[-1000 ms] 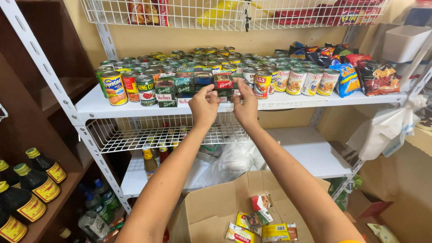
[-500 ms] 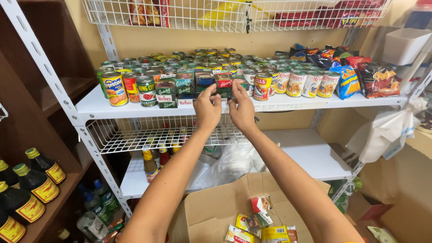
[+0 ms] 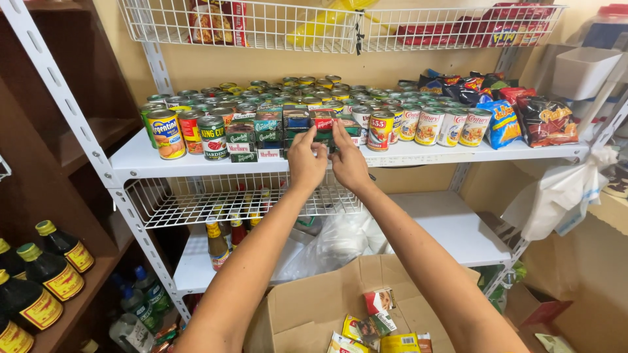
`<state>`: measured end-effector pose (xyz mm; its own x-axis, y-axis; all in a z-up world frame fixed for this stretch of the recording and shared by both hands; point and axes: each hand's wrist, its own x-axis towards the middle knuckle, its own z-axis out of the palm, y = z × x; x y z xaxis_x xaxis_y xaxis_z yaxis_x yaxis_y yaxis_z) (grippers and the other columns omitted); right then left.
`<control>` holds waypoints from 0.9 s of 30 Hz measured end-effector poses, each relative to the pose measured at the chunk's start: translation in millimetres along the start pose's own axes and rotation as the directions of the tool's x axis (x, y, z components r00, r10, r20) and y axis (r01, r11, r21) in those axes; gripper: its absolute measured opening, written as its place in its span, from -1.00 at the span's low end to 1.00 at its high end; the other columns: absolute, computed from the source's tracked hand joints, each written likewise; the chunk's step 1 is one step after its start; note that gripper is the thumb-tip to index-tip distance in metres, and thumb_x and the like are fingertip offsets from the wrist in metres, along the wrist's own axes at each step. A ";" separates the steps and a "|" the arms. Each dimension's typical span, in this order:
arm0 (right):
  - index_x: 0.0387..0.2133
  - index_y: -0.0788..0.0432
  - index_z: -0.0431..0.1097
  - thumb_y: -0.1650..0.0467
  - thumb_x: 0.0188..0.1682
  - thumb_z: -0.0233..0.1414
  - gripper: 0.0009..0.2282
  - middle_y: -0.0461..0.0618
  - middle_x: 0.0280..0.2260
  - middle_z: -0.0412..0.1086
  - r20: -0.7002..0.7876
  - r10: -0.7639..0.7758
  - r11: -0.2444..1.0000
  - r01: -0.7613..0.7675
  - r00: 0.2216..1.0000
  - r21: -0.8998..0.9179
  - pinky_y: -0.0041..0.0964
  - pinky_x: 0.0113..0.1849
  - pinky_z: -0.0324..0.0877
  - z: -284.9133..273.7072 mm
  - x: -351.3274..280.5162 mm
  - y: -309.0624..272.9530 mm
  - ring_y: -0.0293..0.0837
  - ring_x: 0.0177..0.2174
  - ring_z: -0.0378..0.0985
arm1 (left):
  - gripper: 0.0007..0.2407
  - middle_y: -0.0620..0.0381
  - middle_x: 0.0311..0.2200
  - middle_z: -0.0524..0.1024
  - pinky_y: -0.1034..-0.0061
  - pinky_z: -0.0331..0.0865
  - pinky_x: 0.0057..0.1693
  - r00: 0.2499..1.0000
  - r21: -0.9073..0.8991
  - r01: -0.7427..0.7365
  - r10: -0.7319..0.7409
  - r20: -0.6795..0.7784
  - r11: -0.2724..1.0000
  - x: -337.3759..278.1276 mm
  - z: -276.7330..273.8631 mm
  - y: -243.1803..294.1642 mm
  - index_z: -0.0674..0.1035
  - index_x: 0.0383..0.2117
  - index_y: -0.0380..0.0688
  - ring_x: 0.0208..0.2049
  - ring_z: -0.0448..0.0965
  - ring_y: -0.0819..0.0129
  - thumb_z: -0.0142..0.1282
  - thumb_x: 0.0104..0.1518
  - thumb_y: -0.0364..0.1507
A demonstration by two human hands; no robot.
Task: Stocking cigarette packs and canned goods from a cardboard box onto store shelves.
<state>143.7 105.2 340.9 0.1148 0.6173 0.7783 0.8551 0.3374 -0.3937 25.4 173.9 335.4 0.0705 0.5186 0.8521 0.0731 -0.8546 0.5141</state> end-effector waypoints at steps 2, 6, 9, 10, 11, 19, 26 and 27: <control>0.40 0.10 -0.03 0.61 -0.13 -0.07 -0.29 0.09 0.42 -0.11 0.016 0.027 1.000 -0.027 0.999 -0.005 -0.16 0.05 0.37 -0.1 0.8 -2.1 0.15 0.24 0.26 | -0.59 -0.07 -0.12 0.55 0.39 0.53 -0.10 1.000 0.010 0.015 -0.015 0.014 1.000 0.1 0.2 -1.0 0.54 0.05 -0.36 -0.29 0.66 0.24 0.23 0.00 -0.60; 0.40 0.09 -0.06 0.59 -0.15 -0.06 -0.27 0.08 0.43 -0.13 0.042 0.066 0.998 -0.066 0.997 0.000 -0.14 0.07 0.34 0.4 3.5 -2.9 0.13 0.23 0.25 | -0.56 -0.05 -0.12 0.54 0.38 0.51 -0.07 0.998 0.032 0.046 -0.047 0.042 0.998 1.7 0.7 -3.3 0.53 0.08 -0.35 -0.25 0.64 0.23 0.26 -0.02 -0.58; 0.40 0.12 -0.07 0.59 -0.14 -0.05 -0.27 0.09 0.43 -0.14 0.039 0.040 0.999 -0.040 0.998 0.003 -0.14 0.11 0.29 4.5 3.8 6.3 0.14 0.27 0.18 | -0.55 -0.06 -0.11 0.53 0.37 0.51 -0.05 0.997 0.041 0.061 -0.063 0.052 0.997 1.0 1.6 -4.2 0.52 0.09 -0.34 -0.23 0.62 0.22 0.27 -0.02 -0.57; 0.40 0.12 -0.07 0.59 -0.14 -0.05 -0.27 0.09 0.43 -0.14 0.038 0.038 0.999 -0.038 0.999 0.003 -0.14 0.11 0.29 4.1 4.5 5.7 0.14 0.27 0.18 | -0.55 -0.06 -0.11 0.53 0.37 0.51 -0.05 0.997 0.041 0.058 -0.060 0.051 0.997 1.4 1.5 -4.3 0.52 0.09 -0.34 -0.23 0.62 0.22 0.27 -0.02 -0.57; 0.40 0.13 -0.07 0.59 -0.14 -0.05 -0.27 0.10 0.43 -0.14 0.037 0.028 1.000 -0.028 0.999 0.004 -0.14 0.14 0.27 3.6 5.2 5.2 0.13 0.29 0.15 | -0.54 -0.06 -0.11 0.53 0.36 0.51 -0.04 0.997 0.049 0.060 -0.062 0.052 0.997 1.9 1.4 -4.2 0.52 0.10 -0.34 -0.23 0.62 0.21 0.27 -0.02 -0.56; 0.39 0.13 -0.06 0.60 -0.15 -0.04 -0.27 0.12 0.43 -0.14 0.026 0.037 0.999 -0.037 0.999 0.017 -0.15 0.12 0.29 -0.1 3.5 -1.4 0.15 0.28 0.16 | -0.53 -0.06 -0.09 0.53 0.34 0.48 -0.04 0.997 0.091 0.050 -0.056 0.058 0.995 -0.4 -2.3 0.7 0.52 0.10 -0.34 -0.21 0.59 0.18 0.28 -0.02 -0.55; 0.33 0.14 0.17 0.67 -0.11 0.04 -0.36 0.14 0.33 0.14 -0.243 0.030 0.982 0.016 0.969 0.186 -0.30 -0.14 0.51 -3.2 -55.0 -1.8 -0.02 0.04 0.45 | -0.57 -0.01 -0.12 0.55 0.37 0.50 -0.07 0.999 -0.049 0.029 -0.029 -0.013 0.998 -56.2 3.4 7.6 0.51 0.11 -0.22 -0.28 0.63 0.27 0.22 0.04 -0.60; 0.31 0.15 0.22 0.67 -0.10 0.05 -0.38 0.13 0.28 0.21 -0.286 0.060 0.975 0.005 0.956 0.223 -0.33 -0.18 0.51 -2.7 -69.3 -1.5 -0.09 -0.10 0.49 | -0.57 -0.01 -0.12 0.55 0.39 0.50 -0.08 0.999 -0.090 0.025 -0.027 -0.023 0.996 -70.4 5.6 8.0 0.51 0.12 -0.20 -0.30 0.63 0.29 0.20 0.05 -0.62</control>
<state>135.8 60.0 288.9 0.3062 0.4070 0.8606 0.7215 0.4905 -0.4887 26.6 130.7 279.0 0.0452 0.5409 0.8399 -0.0150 -0.8402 0.5420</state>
